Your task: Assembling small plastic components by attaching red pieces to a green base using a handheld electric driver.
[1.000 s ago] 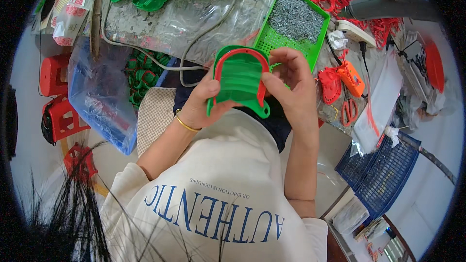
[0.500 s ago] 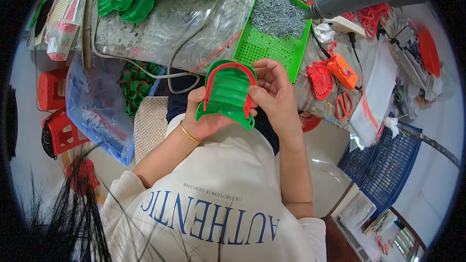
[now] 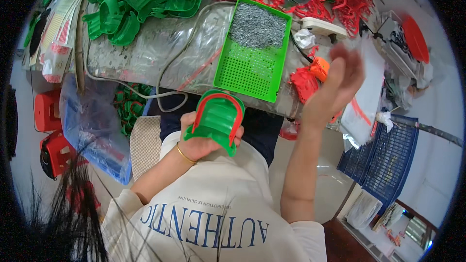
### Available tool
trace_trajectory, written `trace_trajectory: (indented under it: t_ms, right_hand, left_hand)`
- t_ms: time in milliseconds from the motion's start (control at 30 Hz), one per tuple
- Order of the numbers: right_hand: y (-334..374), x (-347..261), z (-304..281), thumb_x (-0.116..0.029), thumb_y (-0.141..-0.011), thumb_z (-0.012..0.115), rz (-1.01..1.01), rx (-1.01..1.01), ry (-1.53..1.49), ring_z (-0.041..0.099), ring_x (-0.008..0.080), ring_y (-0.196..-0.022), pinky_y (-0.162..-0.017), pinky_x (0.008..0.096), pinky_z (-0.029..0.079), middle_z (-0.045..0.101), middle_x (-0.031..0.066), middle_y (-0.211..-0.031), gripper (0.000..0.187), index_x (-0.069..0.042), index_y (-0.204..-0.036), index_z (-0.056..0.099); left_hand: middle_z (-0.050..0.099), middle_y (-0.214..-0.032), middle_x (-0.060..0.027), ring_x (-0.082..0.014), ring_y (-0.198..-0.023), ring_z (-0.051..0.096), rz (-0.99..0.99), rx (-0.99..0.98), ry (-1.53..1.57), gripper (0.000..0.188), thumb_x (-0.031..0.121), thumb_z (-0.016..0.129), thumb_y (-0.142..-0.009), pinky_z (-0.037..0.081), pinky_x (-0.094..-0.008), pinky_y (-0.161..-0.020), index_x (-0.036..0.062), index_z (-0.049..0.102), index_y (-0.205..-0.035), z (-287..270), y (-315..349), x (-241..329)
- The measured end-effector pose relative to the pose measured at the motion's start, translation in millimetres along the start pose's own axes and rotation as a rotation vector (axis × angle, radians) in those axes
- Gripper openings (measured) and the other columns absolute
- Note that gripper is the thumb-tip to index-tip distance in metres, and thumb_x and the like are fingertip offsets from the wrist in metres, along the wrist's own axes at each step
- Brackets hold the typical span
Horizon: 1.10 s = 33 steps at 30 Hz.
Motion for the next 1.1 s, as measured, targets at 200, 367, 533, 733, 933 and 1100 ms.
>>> trace_trajectory:
  t_ms: [200, 367, 533, 733, 933, 1100]
  right_hand:
    - [-87, -23, 53, -0.029, -0.087, 0.06, -0.019, -0.497, 0.05, 0.055, 0.0282, -0.108, -0.099, 0.0416, 0.04, 0.058, 0.0134, -0.108, 0.06, -0.003, -0.133, 0.033]
    - [-131, 17, 84, -0.015, -0.081, 0.064, 0.195, -0.961, -0.733, 0.054, 0.0211, -0.108, -0.096, 0.036, 0.041, 0.056, 0.0093, -0.118, 0.051, -0.003, -0.127, 0.047]
    - [-97, -55, 119, -0.008, -0.08, 0.064, 0.439, -0.924, -0.449, 0.06, 0.0206, -0.095, -0.084, 0.0367, 0.048, 0.061, 0.0097, -0.101, 0.053, -0.001, -0.128, 0.043]
    - [-79, -48, 107, -0.011, -0.079, 0.069, 0.346, -0.868, -0.482, 0.063, 0.021, -0.081, -0.076, 0.0361, 0.051, 0.062, 0.0083, -0.09, 0.049, 0.0, -0.122, 0.046]
    - [-83, -33, 53, -0.042, -0.075, 0.071, 0.238, -1.025, -0.513, 0.056, 0.0177, -0.082, -0.088, 0.0375, 0.044, 0.049, -0.0013, -0.075, 0.064, -0.006, -0.121, 0.047]
    - [-56, -40, 46, -0.028, -0.08, 0.067, 0.313, -0.922, -0.457, 0.051, 0.0149, -0.065, -0.065, 0.0307, 0.043, 0.043, -0.001, -0.062, 0.037, -0.004, -0.103, 0.051]
  left_hand:
    - [0.054, -0.12, -0.0262, -0.0359, -0.108, 0.056, -0.116, -0.008, -0.189, 0.074, 0.051, 0.052, -0.078, 0.042, -0.0502, -0.095, -0.0022, 0.043, -0.129, -5, -3, -11]
    - [0.053, -0.121, -0.0273, -0.0372, -0.107, 0.056, -0.127, -0.034, -0.183, 0.074, 0.051, 0.051, -0.079, 0.043, -0.0486, -0.095, -0.0025, 0.042, -0.13, -7, -16, -14]
    - [0.053, -0.117, -0.0281, -0.0379, -0.103, 0.057, -0.104, 0.023, -0.156, 0.076, 0.05, 0.054, -0.076, 0.044, -0.0467, -0.093, -0.0029, 0.043, -0.129, 0, -22, -18]
    - [0.054, -0.117, -0.0276, -0.0369, -0.103, 0.057, -0.062, 0.05, -0.153, 0.076, 0.051, 0.055, -0.077, 0.045, -0.0458, -0.093, -0.0023, 0.043, -0.129, -7, -17, -16]
    - [0.055, -0.117, -0.0264, -0.0351, -0.104, 0.057, -0.055, 0.057, -0.151, 0.074, 0.052, 0.053, -0.079, 0.045, -0.0459, -0.093, -0.0015, 0.042, -0.129, -10, -15, -14]
    - [0.054, -0.117, -0.0258, -0.038, -0.104, 0.056, -0.054, 0.074, -0.098, 0.073, 0.049, 0.056, -0.077, 0.044, -0.0463, -0.093, -0.0004, 0.043, -0.13, -12, -19, -11]
Point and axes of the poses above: each hand's wrist, its own y-axis away from the middle knuckle, its own z-axis out of the palm, x = y × z, the point moved 1 cm from there along -y, towards the middle knuckle
